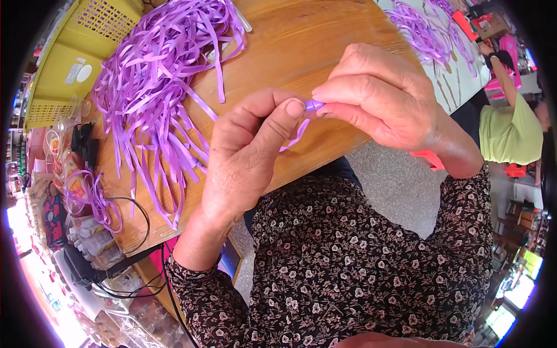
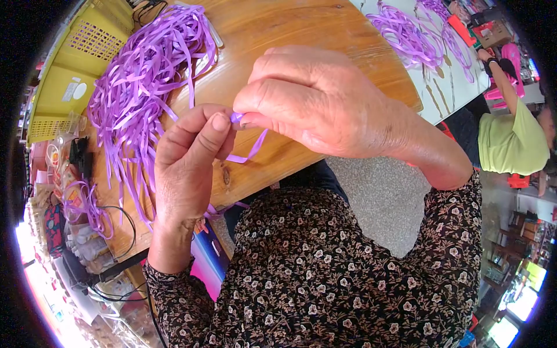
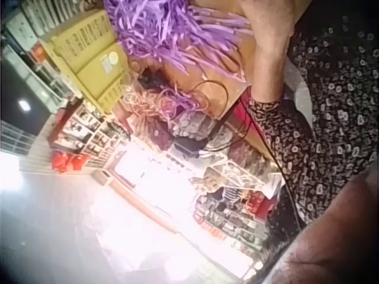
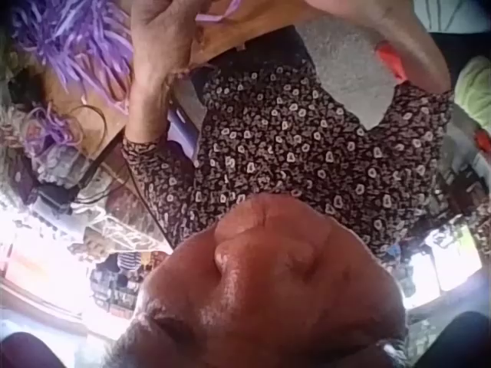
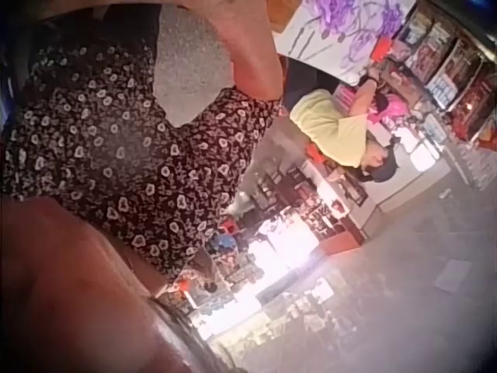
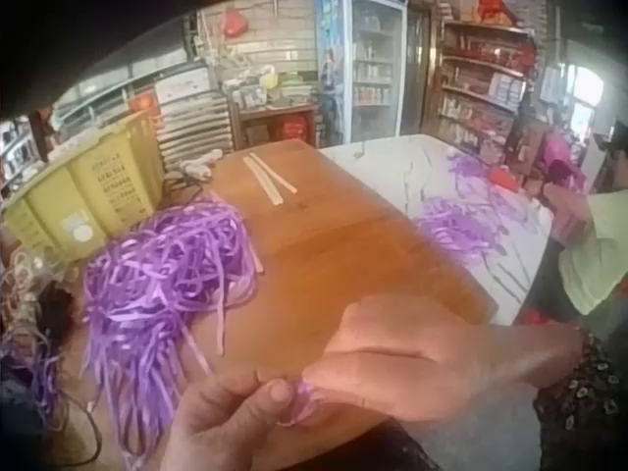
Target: The person picks up a purple ribbon and rolls one end into a small coil by hand. They then wrap the remaining length of the ribbon around the coil multiple times to form a small flower shape.
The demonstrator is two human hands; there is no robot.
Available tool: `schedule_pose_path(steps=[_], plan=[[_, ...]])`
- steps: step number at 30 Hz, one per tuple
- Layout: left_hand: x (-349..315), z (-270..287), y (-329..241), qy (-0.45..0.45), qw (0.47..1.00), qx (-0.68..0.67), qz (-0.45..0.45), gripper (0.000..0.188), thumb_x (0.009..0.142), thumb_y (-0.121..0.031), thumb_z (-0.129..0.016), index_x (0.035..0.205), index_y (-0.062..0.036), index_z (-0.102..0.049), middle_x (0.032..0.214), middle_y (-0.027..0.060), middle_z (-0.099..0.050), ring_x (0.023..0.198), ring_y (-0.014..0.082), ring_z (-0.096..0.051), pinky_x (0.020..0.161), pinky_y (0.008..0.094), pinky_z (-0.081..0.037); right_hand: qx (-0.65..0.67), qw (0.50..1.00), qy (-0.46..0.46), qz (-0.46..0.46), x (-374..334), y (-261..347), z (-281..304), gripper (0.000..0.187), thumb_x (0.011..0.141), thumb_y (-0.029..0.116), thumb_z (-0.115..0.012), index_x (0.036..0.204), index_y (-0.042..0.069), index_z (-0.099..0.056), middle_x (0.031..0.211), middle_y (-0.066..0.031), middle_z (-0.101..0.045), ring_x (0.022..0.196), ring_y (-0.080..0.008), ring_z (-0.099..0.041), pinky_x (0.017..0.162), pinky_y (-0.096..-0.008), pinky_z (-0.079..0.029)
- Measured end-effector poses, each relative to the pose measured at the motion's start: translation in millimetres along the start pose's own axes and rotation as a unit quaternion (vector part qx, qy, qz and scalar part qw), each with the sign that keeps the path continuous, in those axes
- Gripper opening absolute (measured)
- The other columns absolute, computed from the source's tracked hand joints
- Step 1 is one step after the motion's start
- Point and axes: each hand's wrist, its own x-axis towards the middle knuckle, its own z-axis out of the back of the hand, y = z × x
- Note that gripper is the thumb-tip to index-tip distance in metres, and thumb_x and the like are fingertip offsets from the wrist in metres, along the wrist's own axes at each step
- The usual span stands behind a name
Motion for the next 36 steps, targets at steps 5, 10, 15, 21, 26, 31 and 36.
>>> schedule_pose_path(steps=[5, 10, 15, 21, 26, 31, 36], plan=[[-3.6, -2.0, 5.0, -0.017, 0.999, -0.025, -0.013, 0.015, 0.09, -0.013, -0.057, 0.097, 0.0003, -0.062, 0.079, -0.0041, -0.057, 0.072, 0.0024, -0.046, 0.065, 0.0168, -0.039, -0.027, 0.999, 0.009, 0.016, -0.2, -2.1, -4.1, 0.033, 0.064, 0.002, -0.074, 0.095, -0.002, -0.062, 0.074, -0.0084, -0.055, 0.061, -0.0204, -0.054, 0.05, -0.0301, -0.042], [-5.6, -2.2, 4.6, -0.043, 0.998, -0.008, -0.05, 0.013, 0.088, -0.007, -0.059, 0.098, 0.0005, -0.063, 0.082, -0.0037, -0.059, 0.073, 0.0016, -0.048, 0.064, 0.0161, -0.04, -0.014, 0.999, 0.032, 0.015, 5.7, 1.5, -3.5, 0.038, 0.062, 0.002, -0.072, 0.098, -0.002, -0.063, 0.074, -0.008, -0.055, 0.061, -0.0205, -0.053, 0.05, -0.0307, -0.041], [-5.7, 1.9, 9.6, -0.057, 0.995, 0.012, -0.085, 0.012, 0.086, -0.002, -0.061, 0.097, 0.0009, -0.063, 0.083, -0.0037, -0.059, 0.071, 0.0012, -0.049, 0.063, 0.0154, -0.041, -0.024, 0.997, 0.062, 0.028, 9.2, 0.3, -2.2, 0.038, 0.061, 0.003, -0.071, 0.098, -0.002, -0.063, 0.075, -0.0082, -0.054, 0.061, -0.021, -0.053, 0.049, -0.0305, -0.04], [-7.7, 4.4, 13.4, -0.058, 0.994, 0.005, -0.092, 0.012, 0.085, -0.001, -0.062, 0.096, 0.0001, -0.063, 0.084, -0.0033, -0.059, 0.073, 0.001, -0.05, 0.065, 0.0154, -0.041, -0.024, 0.996, 0.085, 0.02, 9.6, -1.3, -3.6, 0.037, 0.061, 0.005, -0.072, 0.096, -0.002, -0.062, 0.076, -0.0094, -0.054, 0.061, -0.0223, -0.052, 0.05, -0.0314, -0.04], [-8.1, 4.8, 12.9, -0.052, 0.994, 0.012, -0.092, 0.012, 0.086, -0.003, -0.061, 0.098, 0.0002, -0.062, 0.083, -0.0037, -0.059, 0.075, 0.0015, -0.05, 0.067, 0.0157, -0.041, -0.034, 0.995, 0.092, 0.018, 10.4, -0.8, -3.1, 0.038, 0.06, 0.004, -0.073, 0.096, -0.003, -0.061, 0.077, -0.0098, -0.055, 0.062, -0.0229, -0.054, 0.051, -0.0318, -0.042], [-8.9, 3.9, 9.2, -0.057, 0.997, 0.003, -0.051, 0.012, 0.088, -0.006, -0.059, 0.097, 0.0011, -0.063, 0.082, -0.0031, -0.059, 0.076, 0.0026, -0.05, 0.068, 0.0164, -0.04, -0.035, 0.996, 0.085, 0.012, 9.3, 0.2, -4.9, 0.038, 0.059, 0.003, -0.073, 0.095, -0.004, -0.061, 0.077, -0.0102, -0.055, 0.063, -0.0234, -0.054, 0.051, -0.0321, -0.042], [-5.7, 4.3, 14.1, -0.049, 0.996, 0.026, -0.073, 0.01, 0.088, -0.006, -0.06, 0.093, 0.0012, -0.064, 0.076, -0.0037, -0.057, 0.071, 0.003, -0.048, 0.064, 0.0171, -0.039, -0.043, 0.994, 0.099, 0.023, 11.3, 0.9, -5.3, 0.036, 0.061, 0.005, -0.073, 0.094, -0.004, -0.061, 0.076, -0.0101, -0.055, 0.062, -0.0232, -0.054, 0.052, -0.0321, -0.041]])
